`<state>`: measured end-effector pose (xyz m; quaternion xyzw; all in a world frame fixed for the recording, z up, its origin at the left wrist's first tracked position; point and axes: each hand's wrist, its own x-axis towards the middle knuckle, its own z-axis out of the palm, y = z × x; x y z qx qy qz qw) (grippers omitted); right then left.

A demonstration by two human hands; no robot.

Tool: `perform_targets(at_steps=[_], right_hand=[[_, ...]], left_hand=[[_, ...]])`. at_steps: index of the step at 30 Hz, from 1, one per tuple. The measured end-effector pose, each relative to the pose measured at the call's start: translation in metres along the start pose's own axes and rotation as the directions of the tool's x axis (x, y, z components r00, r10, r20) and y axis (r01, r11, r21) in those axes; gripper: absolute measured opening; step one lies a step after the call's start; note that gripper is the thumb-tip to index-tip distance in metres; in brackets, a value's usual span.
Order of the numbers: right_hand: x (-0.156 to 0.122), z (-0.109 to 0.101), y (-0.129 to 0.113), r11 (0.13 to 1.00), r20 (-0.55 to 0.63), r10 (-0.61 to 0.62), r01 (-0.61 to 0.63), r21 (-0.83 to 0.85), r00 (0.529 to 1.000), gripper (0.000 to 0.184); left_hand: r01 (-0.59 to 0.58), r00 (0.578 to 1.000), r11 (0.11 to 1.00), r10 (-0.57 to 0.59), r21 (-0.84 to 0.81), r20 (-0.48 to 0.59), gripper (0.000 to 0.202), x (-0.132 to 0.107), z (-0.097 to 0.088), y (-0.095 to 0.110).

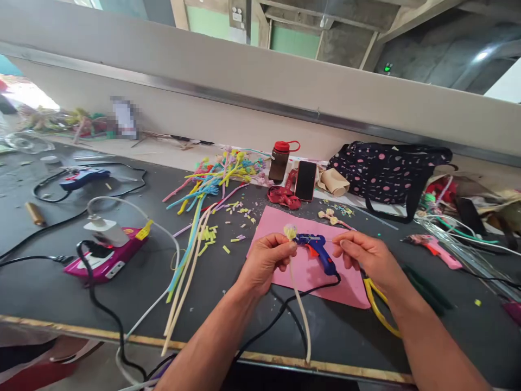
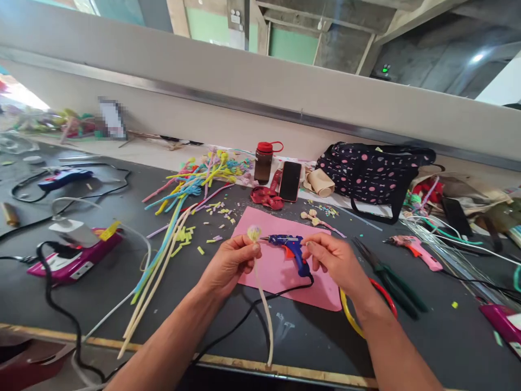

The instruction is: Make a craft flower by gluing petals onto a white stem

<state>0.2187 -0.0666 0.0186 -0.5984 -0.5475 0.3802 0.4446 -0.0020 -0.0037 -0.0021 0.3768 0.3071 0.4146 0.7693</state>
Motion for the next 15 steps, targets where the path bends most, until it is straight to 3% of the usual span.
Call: perform_targets(at_steps=[3,6,11,15], right_hand=[[-0.008,-0.022,0.015,0.986,-0.063,0.03,-0.04,-0.165,0.998,0.026],[-0.013,-0.027,0.026,0.946,-0.071,0.018,-0.04,-0.321,0.997,0.024],[0.002,-0.005,0.031,0.768,-0.014,0.042,-0.041,-0.639,0.999,0.028],[0.027,0.013,0.037,0.744,-0.044,0.065,-0.078,-0.664,0.997,0.028]], left_hand=[[0.017,1.0,0.999,-0.017,-0.03,0.009,0.023,-0.001,0.001,0.0],[0.031,0.999,0.998,-0.03,-0.06,0.015,0.023,-0.002,0.004,0.002],[0.009,1.0,0.997,-0.009,-0.072,0.01,0.019,-0.002,0.006,0.004],[0.008,1.0,0.995,-0.01,-0.104,-0.021,0.019,-0.001,0.005,0.005]])
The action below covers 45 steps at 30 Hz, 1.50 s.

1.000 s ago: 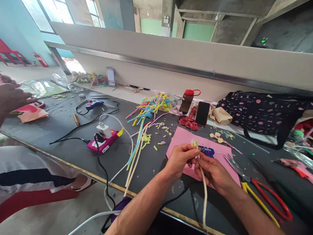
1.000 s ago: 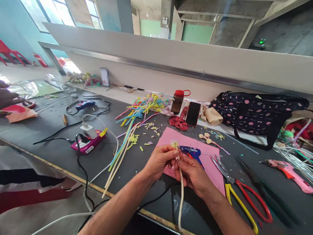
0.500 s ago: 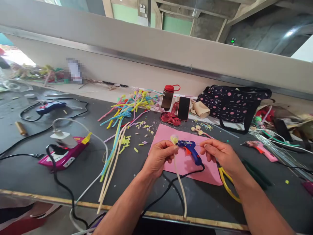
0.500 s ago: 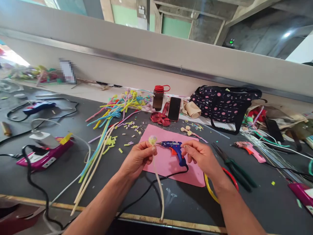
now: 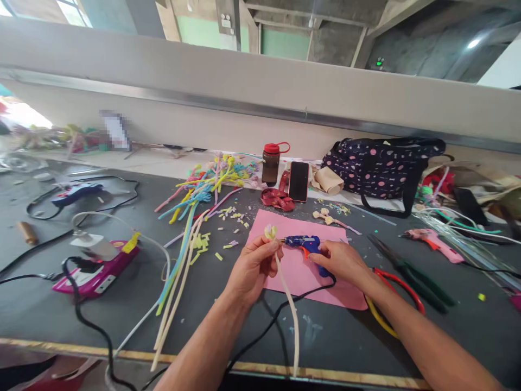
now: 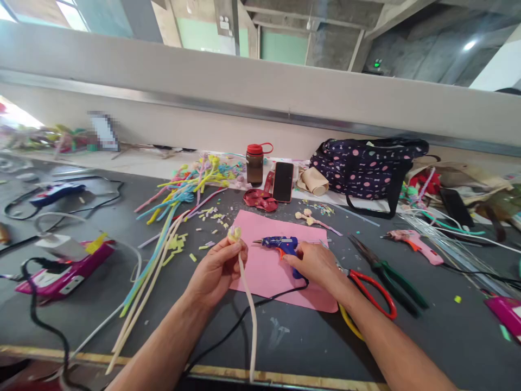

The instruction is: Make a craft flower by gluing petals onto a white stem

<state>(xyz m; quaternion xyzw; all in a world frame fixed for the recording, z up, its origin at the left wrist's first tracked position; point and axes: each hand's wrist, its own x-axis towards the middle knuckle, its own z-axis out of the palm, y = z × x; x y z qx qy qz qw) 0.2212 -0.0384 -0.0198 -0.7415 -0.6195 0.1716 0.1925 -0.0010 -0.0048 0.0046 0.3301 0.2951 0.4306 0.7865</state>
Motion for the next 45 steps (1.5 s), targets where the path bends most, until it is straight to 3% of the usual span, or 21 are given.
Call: perform_targets(at_steps=[7,12,14,18,21,24,27,33,36,45], right_hand=[[0.013,0.011,0.006,0.981,0.021,0.05,-0.053,0.187,0.999,0.023],[0.004,0.005,0.006,0.9,0.021,0.075,-0.076,0.429,0.997,0.028],[-0.003,-0.001,0.002,0.798,-0.052,0.107,-0.055,0.6,0.993,0.028],[-0.02,-0.012,-0.01,0.43,-0.098,0.173,0.015,0.903,0.98,0.022],[-0.03,-0.017,-0.018,0.333,-0.068,0.102,0.03,0.942,0.992,0.015],[-0.04,-0.02,-0.024,0.294,-0.106,0.053,0.086,0.952,0.993,0.016],[-0.052,-0.019,-0.03,0.356,-0.152,-0.017,0.149,0.923,0.988,0.018],[-0.079,-0.013,-0.042,0.711,-0.153,-0.162,0.223,0.666,0.975,0.023],[-0.086,-0.014,-0.046,0.823,-0.144,-0.204,0.249,0.51,0.968,0.024],[-0.088,-0.009,-0.046,0.875,-0.168,-0.286,0.329,0.356,0.943,0.023]], left_hand=[[0.046,0.999,0.993,-0.043,-0.11,0.025,0.018,-0.001,-0.005,0.001],[0.016,0.999,0.988,-0.01,-0.156,0.038,0.018,-0.002,-0.007,0.001],[0.009,0.999,0.986,-0.003,-0.167,0.037,0.019,-0.002,-0.007,0.001],[0.015,1.0,0.985,-0.011,-0.17,0.028,0.02,-0.002,-0.007,0.002],[0.018,1.0,0.985,-0.017,-0.171,0.011,0.02,-0.002,-0.006,0.001],[0.019,1.0,0.985,-0.019,-0.169,0.003,0.02,-0.001,-0.006,0.001],[0.022,1.0,0.988,-0.022,-0.155,0.001,0.02,0.001,-0.006,-0.001],[0.009,1.0,0.993,-0.012,-0.115,-0.024,0.021,0.004,-0.007,-0.004],[0.008,1.0,0.995,-0.01,-0.095,-0.024,0.021,0.004,-0.007,-0.005],[-0.003,1.0,0.998,0.002,-0.055,-0.013,0.023,0.004,-0.008,-0.007]])
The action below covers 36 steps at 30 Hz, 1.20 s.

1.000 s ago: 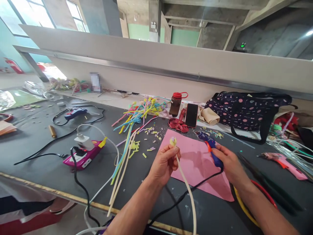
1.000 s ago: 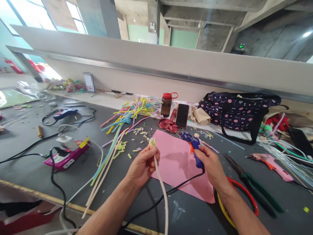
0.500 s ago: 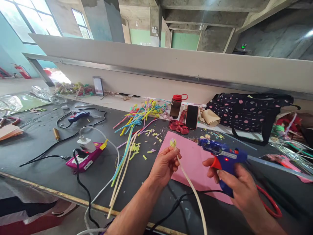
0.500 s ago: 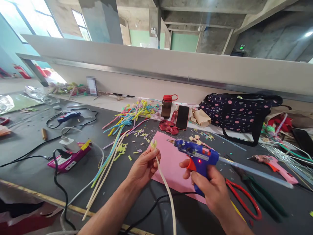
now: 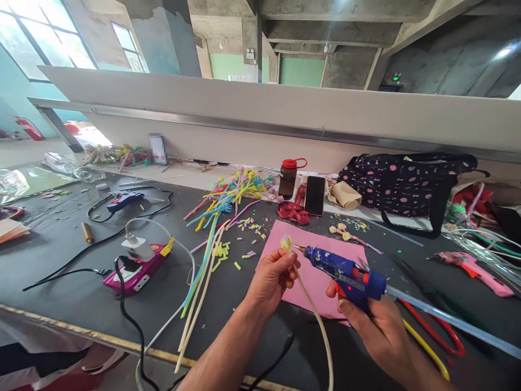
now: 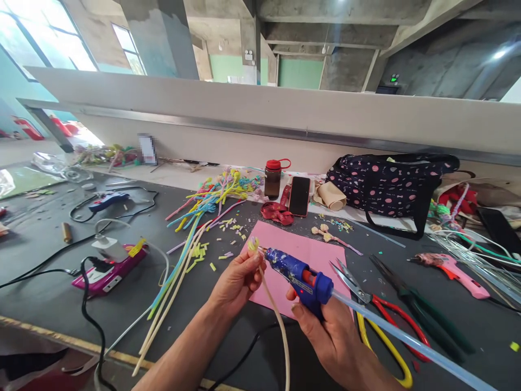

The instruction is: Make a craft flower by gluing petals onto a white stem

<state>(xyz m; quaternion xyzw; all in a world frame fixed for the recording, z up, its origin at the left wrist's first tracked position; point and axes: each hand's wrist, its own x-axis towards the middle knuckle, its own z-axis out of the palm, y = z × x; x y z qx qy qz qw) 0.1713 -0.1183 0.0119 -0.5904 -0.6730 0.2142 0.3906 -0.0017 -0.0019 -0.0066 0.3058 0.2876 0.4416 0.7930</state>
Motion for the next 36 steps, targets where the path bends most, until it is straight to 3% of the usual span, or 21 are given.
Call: perform_targets(at_steps=[15,36], right_hand=[[0.002,0.009,0.016,0.998,-0.057,-0.025,0.021,-0.067,0.998,0.023],[0.006,0.009,0.011,0.997,0.021,-0.052,0.054,-0.056,0.998,0.022]], left_hand=[[0.01,1.0,1.0,-0.01,0.01,0.006,0.022,-0.001,0.001,-0.001],[0.034,0.999,0.999,-0.033,0.028,-0.012,0.025,-0.002,0.004,0.001]])
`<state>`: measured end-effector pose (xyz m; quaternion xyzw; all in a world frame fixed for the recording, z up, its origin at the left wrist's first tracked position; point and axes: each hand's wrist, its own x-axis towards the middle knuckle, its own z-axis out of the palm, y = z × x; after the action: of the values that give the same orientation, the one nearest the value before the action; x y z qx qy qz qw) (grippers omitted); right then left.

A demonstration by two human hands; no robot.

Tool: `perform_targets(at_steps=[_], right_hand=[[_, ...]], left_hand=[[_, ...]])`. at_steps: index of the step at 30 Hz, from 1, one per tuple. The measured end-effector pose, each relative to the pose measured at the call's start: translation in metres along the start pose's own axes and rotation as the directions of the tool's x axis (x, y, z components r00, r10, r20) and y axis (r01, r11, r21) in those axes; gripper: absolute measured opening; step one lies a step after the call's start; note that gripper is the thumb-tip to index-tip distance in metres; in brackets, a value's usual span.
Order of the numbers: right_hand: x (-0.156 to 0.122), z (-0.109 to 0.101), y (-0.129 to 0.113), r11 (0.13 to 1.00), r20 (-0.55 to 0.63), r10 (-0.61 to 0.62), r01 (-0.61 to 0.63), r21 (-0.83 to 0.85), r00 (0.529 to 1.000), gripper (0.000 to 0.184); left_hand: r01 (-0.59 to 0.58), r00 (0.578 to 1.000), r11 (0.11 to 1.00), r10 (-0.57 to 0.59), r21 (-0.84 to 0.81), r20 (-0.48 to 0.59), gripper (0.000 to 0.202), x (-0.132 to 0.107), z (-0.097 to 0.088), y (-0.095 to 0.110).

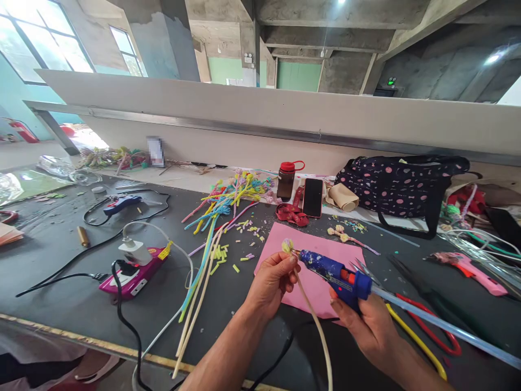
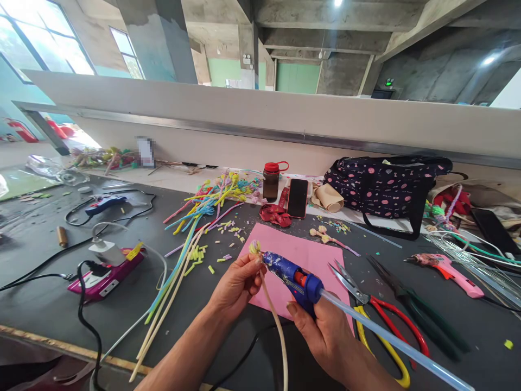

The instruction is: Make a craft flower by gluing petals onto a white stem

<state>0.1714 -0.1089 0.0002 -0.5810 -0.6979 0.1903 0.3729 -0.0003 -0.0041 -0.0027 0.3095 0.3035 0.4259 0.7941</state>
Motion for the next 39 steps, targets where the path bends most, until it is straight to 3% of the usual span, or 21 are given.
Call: perform_targets(at_steps=[11,18,20,23,27,30,33,36,39], right_hand=[[0.001,-0.003,-0.003,0.999,-0.013,0.044,-0.044,0.001,0.999,0.027],[0.001,-0.007,0.002,0.979,-0.031,0.095,-0.087,0.182,0.995,0.022],[0.005,-0.006,0.004,0.925,-0.043,0.136,-0.111,0.363,0.99,0.025],[0.014,-0.001,0.011,0.737,-0.024,0.276,-0.195,0.647,0.961,0.029],[0.023,0.004,0.027,0.52,0.099,0.462,-0.36,0.774,0.881,0.029],[0.027,0.005,0.038,0.507,0.152,0.54,-0.463,0.727,0.828,0.029],[0.034,0.007,0.046,0.606,0.168,0.574,-0.554,0.571,0.802,0.033],[0.04,0.009,0.057,0.74,0.12,0.579,-0.582,0.337,0.806,0.044],[0.04,0.009,0.075,0.851,-0.027,0.523,-0.524,-0.035,0.852,0.052]], left_hand=[[-0.005,1.0,0.999,0.005,0.034,0.003,0.025,-0.001,0.0,0.001],[0.01,1.0,1.0,-0.01,0.011,-0.015,0.025,0.001,-0.002,0.0],[0.01,1.0,1.0,-0.011,-0.012,-0.027,0.025,0.002,-0.003,0.001],[0.0,1.0,0.998,-0.002,-0.06,-0.031,0.026,0.001,-0.003,0.003],[0.0,1.0,0.996,0.002,-0.095,0.026,0.027,-0.004,-0.002,0.004],[0.02,0.993,0.998,-0.013,-0.052,0.12,0.025,-0.009,-0.001,0.002],[0.064,0.975,0.998,-0.065,0.013,0.212,0.024,-0.012,0.0,-0.001],[0.095,0.956,0.993,-0.109,0.063,0.271,0.025,-0.015,0.001,-0.002],[0.107,0.942,0.993,-0.118,0.054,0.313,0.028,-0.016,0.001,-0.001]])
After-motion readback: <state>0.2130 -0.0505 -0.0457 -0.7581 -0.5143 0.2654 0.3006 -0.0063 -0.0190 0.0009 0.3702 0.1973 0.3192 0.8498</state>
